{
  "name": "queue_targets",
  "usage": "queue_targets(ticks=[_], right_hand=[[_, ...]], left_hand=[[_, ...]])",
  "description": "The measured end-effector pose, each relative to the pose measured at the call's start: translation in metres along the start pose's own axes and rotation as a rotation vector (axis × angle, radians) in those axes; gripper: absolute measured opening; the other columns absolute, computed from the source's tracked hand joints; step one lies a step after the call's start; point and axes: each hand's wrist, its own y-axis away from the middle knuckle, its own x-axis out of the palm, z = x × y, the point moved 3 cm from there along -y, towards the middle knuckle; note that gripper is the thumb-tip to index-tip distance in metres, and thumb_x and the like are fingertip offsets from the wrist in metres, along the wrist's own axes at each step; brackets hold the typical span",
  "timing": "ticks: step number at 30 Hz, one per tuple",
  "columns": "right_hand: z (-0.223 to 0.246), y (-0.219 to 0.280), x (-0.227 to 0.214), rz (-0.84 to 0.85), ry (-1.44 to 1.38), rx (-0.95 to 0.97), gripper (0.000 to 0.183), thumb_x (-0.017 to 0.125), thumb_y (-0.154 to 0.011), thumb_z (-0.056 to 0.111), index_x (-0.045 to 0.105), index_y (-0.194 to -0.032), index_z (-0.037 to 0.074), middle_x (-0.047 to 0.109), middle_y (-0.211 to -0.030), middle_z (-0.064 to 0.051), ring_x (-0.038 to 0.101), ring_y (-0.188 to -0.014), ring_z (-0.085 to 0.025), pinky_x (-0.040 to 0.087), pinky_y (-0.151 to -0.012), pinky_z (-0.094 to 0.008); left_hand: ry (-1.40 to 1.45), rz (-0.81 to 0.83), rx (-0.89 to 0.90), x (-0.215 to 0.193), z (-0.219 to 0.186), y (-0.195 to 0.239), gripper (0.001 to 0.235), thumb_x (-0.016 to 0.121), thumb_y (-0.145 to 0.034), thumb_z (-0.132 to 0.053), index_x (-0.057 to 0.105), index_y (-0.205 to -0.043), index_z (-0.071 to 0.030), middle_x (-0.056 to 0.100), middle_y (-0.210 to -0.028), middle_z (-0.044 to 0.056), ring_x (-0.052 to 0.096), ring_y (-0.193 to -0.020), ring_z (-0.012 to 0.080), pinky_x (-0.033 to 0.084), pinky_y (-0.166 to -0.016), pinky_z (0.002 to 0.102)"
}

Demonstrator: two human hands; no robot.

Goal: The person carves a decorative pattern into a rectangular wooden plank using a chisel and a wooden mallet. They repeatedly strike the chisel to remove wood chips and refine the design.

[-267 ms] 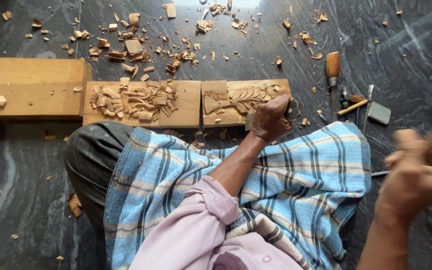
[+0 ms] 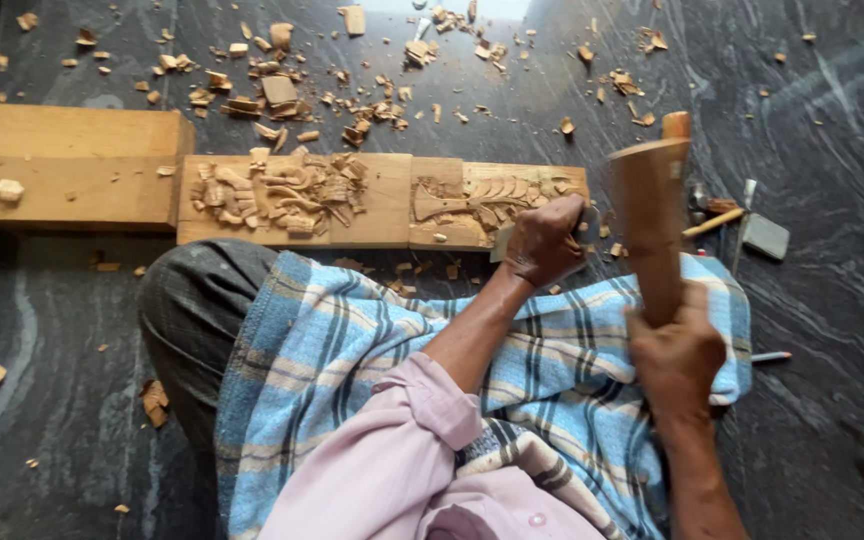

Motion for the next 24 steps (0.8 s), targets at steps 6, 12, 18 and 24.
queue_targets(ticks=[6,12,18,24], right_hand=[[-0.018,-0.002,-0.014,-0.257,-0.359,0.074,0.046,0.081,-0.097,0.019,0.05,-0.123,-0.003,0.066,-0.088,-0.007,0.062,-0.066,-0.025,0.053,-0.062,-0.041],[-0.012,0.02,0.024,0.026,0.073,0.011,0.057,0.085,-0.082,0.02,0.05,-0.123,0.002,0.07,-0.074,-0.015,0.074,-0.068,-0.032,0.061,-0.065,-0.044],[-0.004,0.019,0.02,0.13,0.204,-0.067,0.053,0.089,-0.076,0.018,0.054,-0.112,0.001,0.068,-0.062,-0.015,0.07,-0.059,-0.032,0.055,-0.056,-0.043],[-0.018,0.021,0.003,-0.067,-0.469,0.204,0.042,0.087,-0.084,0.011,0.055,-0.107,-0.002,0.063,-0.072,-0.009,0.057,-0.057,-0.015,0.046,-0.052,-0.029]], left_hand=[[0.009,0.023,-0.007,-0.003,-0.005,-0.001,0.021,0.066,-0.091,-0.015,0.051,-0.078,-0.008,0.059,-0.068,0.012,0.064,-0.06,0.0254,0.053,-0.059,0.04],[0.084,0.004,0.021,-0.026,0.004,-0.006,0.009,0.061,-0.085,-0.005,0.053,-0.085,-0.007,0.059,-0.07,0.011,0.065,-0.059,0.0233,0.056,-0.055,0.038],[0.109,-0.03,0.055,-0.027,0.021,0.007,0.006,0.057,-0.084,0.0,0.053,-0.085,-0.005,0.056,-0.065,0.012,0.061,-0.056,0.0211,0.054,-0.053,0.037],[0.229,-0.619,-0.646,-0.107,0.113,-0.02,0.02,0.061,-0.096,-0.01,0.053,-0.078,-0.01,0.054,-0.065,0.004,0.052,-0.054,0.0147,0.042,-0.046,0.029]])
